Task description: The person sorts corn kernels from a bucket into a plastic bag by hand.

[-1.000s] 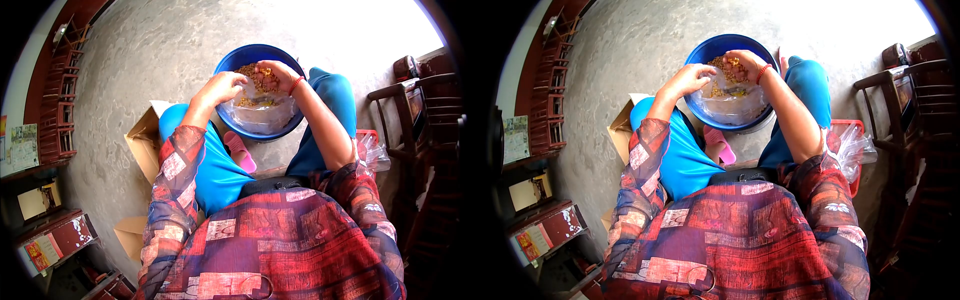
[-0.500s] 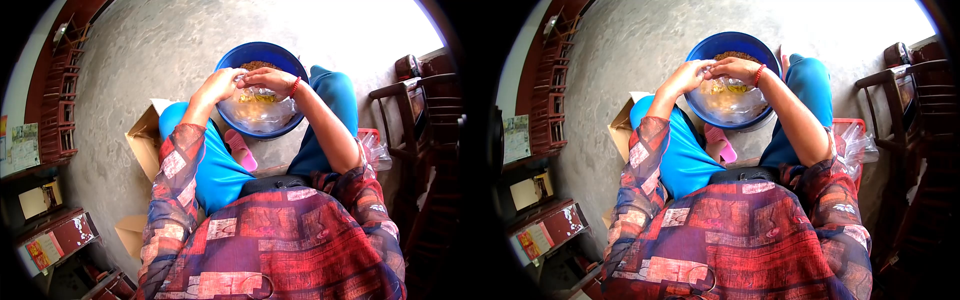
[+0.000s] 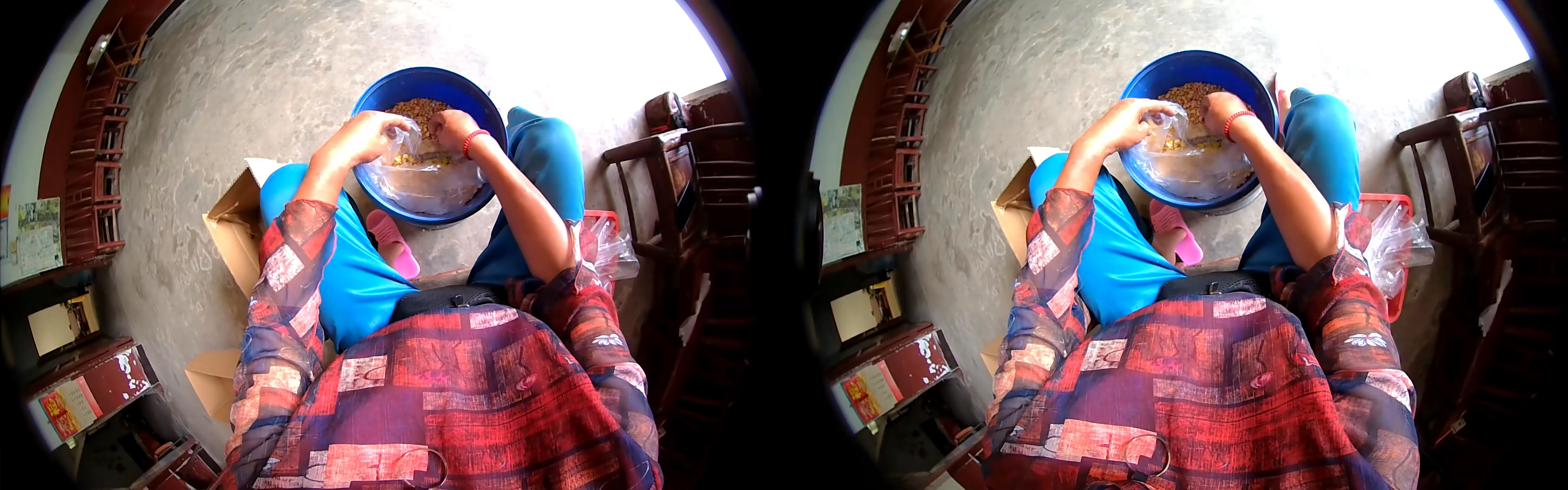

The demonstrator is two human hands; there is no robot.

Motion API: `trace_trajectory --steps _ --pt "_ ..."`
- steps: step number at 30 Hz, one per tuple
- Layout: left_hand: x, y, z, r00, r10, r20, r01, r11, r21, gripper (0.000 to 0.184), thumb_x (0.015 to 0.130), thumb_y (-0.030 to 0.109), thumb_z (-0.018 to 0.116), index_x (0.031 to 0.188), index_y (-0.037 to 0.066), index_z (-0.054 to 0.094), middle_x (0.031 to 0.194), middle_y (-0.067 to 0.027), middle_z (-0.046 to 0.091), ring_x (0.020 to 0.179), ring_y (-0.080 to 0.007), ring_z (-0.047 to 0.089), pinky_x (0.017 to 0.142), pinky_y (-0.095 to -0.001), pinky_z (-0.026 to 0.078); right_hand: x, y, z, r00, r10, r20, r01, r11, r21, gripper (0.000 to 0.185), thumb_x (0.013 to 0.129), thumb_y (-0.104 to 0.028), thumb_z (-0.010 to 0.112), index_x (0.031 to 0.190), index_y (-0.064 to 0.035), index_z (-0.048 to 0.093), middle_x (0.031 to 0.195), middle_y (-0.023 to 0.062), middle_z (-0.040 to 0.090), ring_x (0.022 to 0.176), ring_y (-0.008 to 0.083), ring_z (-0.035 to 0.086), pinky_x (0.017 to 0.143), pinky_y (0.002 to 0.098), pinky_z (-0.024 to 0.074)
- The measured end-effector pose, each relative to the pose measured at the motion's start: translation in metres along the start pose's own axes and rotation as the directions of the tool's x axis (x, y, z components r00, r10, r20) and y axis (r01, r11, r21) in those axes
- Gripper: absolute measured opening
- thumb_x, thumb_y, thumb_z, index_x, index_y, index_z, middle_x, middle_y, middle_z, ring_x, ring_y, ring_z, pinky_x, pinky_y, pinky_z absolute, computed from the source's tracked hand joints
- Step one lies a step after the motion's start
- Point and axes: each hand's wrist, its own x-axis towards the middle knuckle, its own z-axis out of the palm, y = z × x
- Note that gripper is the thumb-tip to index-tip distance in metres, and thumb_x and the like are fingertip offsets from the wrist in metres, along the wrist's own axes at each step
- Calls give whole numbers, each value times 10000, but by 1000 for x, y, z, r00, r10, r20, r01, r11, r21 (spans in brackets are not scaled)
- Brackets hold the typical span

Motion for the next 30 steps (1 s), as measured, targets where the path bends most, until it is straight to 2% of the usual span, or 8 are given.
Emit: trace_trajectory --steps 4,6,13,17,19,22,25,30 --pt "-1 -1 -1 999 44 18 -43 999 -18 384 654 -14 507 1015 79 603 912 -164 617 864 -264 595 758 -324 457 2 17 17 988 -44 -145 32 996 -86 266 677 -75 558 932 -71 632 955 182 601 884 295 591 774 361 472" --pt "-2 1 -3 999 12 30 -13 999 33 377 647 -9 522 1008 67 600 911 -165 618 864 -266 596 757 -326 459 6 20 28 992 66 105 -40 970 -238 417 706 -87 515 1122 -46 520 1069 208 548 998 300 539 841 352 440" --pt "2 -4 -1 999 20 42 -20 1000 8 383 651 6 502 1019 62 590 952 -174 609 907 -282 587 784 -336 457 7 15 30 915 -66 398 143 976 -167 280 712 -120 504 947 -11 609 894 208 609 887 327 582 781 366 455" --pt "2 -7 2 1000 6 30 -6 1000 5 395 652 14 456 1020 64 587 959 -176 606 920 -288 582 803 -347 452 12 21 34 956 -79 282 118 985 -126 240 715 -144 521 879 -5 628 891 212 608 867 330 583 775 364 451" --pt "1 -7 2 1000 10 24 -10 1000 0 399 650 15 444 1019 66 588 959 -176 606 920 -290 581 806 -350 450 6 13 16 997 -78 -25 81 976 204 235 722 -169 543 869 -3 622 834 208 613 776 296 600 717 355 470" --pt "0 -4 0 999 2 32 -2 1000 12 390 660 20 450 1022 69 586 965 -175 605 925 -293 578 813 -350 448 2 -3 -5 983 51 177 -184 358 915 158 767 -172 578 780 -15 587 655 65 559 550 142 538 458 266 452" --pt "-1 -1 -1 999 -24 37 23 1000 20 379 672 28 453 1026 67 583 971 -176 602 929 -293 576 817 -350 445 -13 -15 -31 968 -189 167 -175 -29 984 179 842 -214 504 774 -58 560 647 32 526 523 129 506 403 232 397" --pt "0 -4 0 999 -23 42 22 1000 14 369 681 28 459 1025 67 583 974 -173 603 931 -287 577 809 -349 446 -8 -6 -21 924 -203 324 -329 11 944 217 859 -234 471 749 -53 518 603 15 473 474 108 453 365 230 338"
